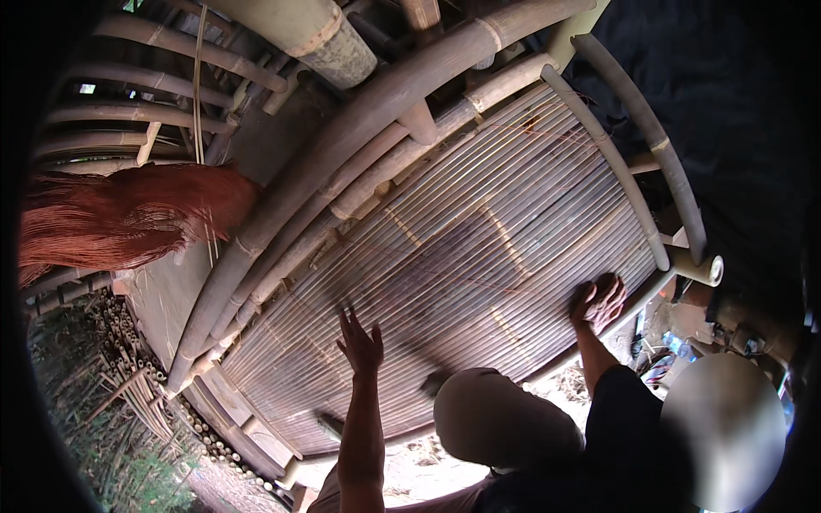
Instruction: The person is weaving thin bamboo strips into a large circular bamboo frame. They repeatedly insert the strips through the gaps in the frame and pull them tight to secure the structure. The task involves repetitive hand movements to interlace the material.
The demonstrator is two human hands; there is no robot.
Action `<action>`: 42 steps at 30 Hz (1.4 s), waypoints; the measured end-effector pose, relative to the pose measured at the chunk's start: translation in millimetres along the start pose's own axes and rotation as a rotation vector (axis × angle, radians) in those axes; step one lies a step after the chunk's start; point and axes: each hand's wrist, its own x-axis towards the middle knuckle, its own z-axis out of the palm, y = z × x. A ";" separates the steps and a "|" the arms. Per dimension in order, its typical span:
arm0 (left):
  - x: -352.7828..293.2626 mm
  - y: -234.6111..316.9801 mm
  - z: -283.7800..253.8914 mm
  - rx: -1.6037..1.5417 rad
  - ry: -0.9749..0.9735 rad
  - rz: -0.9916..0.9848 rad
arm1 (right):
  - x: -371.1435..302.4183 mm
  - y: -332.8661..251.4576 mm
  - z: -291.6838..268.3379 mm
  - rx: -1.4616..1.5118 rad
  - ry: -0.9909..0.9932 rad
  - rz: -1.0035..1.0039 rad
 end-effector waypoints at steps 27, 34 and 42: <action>-15.7 205.5 47.2 -0.078 0.406 -0.034 | 184.3 -27.0 12.9 0.768 -0.566 -0.770; 95.7 290.2 18.8 -0.274 0.686 0.293 | 256.9 -265.0 16.7 0.427 -0.547 -1.055; 179.6 381.9 -21.3 -0.229 0.500 0.506 | 230.3 -307.9 57.2 0.045 -0.593 -0.763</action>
